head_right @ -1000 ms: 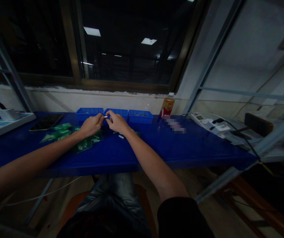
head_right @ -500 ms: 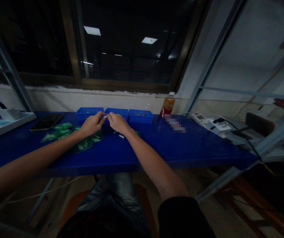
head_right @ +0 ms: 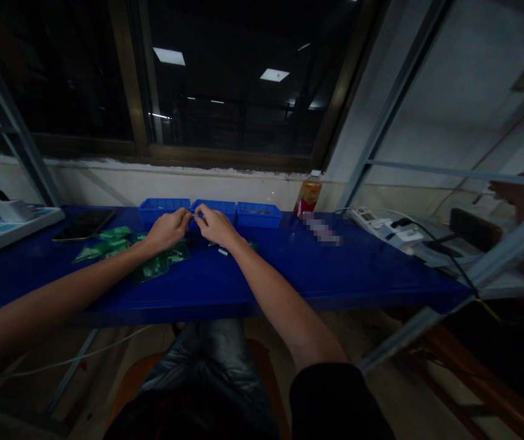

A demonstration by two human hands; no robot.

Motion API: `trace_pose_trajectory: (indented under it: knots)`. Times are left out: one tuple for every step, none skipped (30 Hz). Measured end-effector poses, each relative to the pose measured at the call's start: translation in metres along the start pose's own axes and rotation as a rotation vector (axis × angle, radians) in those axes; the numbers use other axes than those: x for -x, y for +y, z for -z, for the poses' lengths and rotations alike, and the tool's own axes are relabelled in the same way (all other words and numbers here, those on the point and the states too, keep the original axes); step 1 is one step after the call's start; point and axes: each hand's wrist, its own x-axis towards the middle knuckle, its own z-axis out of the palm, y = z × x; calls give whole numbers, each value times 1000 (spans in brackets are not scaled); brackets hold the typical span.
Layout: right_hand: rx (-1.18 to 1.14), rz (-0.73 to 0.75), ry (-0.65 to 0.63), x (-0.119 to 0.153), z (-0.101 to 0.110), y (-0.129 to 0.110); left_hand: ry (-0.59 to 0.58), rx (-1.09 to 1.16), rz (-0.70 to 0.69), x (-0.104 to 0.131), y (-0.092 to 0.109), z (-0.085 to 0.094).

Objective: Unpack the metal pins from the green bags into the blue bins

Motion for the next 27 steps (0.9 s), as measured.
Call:
trace_pose_trajectory:
  knots:
    - [7, -3, 4, 0, 0, 0, 11, 7, -8, 0, 0, 1]
    - [16, -8, 9, -1, 0, -1, 28, 17, -18, 0, 0, 2]
    - [28, -12, 11, -1, 0, -1, 49, 31, -30, -1, -1, 3]
    - [40, -17, 12, -1, 0, -2, 69, 45, -43, -1, -1, 4]
    - [51, -22, 12, -2, 1, -2, 86, 56, -52, -2, -2, 5]
    - [60, -27, 12, -2, 1, -2, 97, 64, -60, -2, -3, 6]
    - [68, -32, 12, -2, 1, -2, 103, 67, -67, -3, -4, 6]
    - [75, -34, 12, -2, 1, -1, 104, 66, -73, -3, -5, 6]
    - [82, -33, 12, -2, 1, -1, 99, 65, -82, -3, -6, 6]
    - [90, -32, 11, -3, 1, -1, 90, 62, -92, -3, -6, 5]
    - [101, -32, 10, -3, 1, 0, 74, 56, -102, -2, -5, 4]
    - [113, -35, 8, -3, 0, 0, 59, 47, -112, -2, -5, 2]
    - [124, -41, 5, -3, 0, 0, 45, 33, -118, -1, -4, 1]
    - [133, -48, 3, -3, 0, 1, 34, 15, -118, -1, -3, 0]
    - [135, -53, 1, -3, -1, 1, 27, -3, -110, -1, -3, -1]
    - [127, -53, -1, -3, -1, 1, 22, -21, -97, 0, -2, -1]
    - [107, -49, -2, -2, -1, 1, 16, -35, -84, 0, -2, -2]
    - [80, -44, -2, -1, -1, 0, 12, -46, -71, 0, -2, -2]
    - [52, -39, 0, -1, 0, 0, 8, -54, -59, 0, -2, -2]
    - [27, -35, 2, 0, 0, 0, 5, -59, -52, 0, -2, -2]
    - [10, -31, 3, 1, 0, -1, 4, -60, -47, 0, -2, -1]
    - [2, -29, 2, 1, 1, -1, 3, -60, -45, 0, -3, -1]
    - [1, -25, 1, 2, 1, -1, 1, -59, -44, 0, -3, -1]
    - [2, -20, 0, 2, 1, -2, -2, -56, -41, -1, -3, -1]
    - [6, -14, -3, 2, 1, -2, -4, -53, -39, -1, -3, -1]
    - [9, -9, -6, 2, 2, -2, -6, -50, -38, -1, -3, -1]
    - [12, -4, -7, 2, 2, -3, -5, -46, -39, -1, -3, -1]
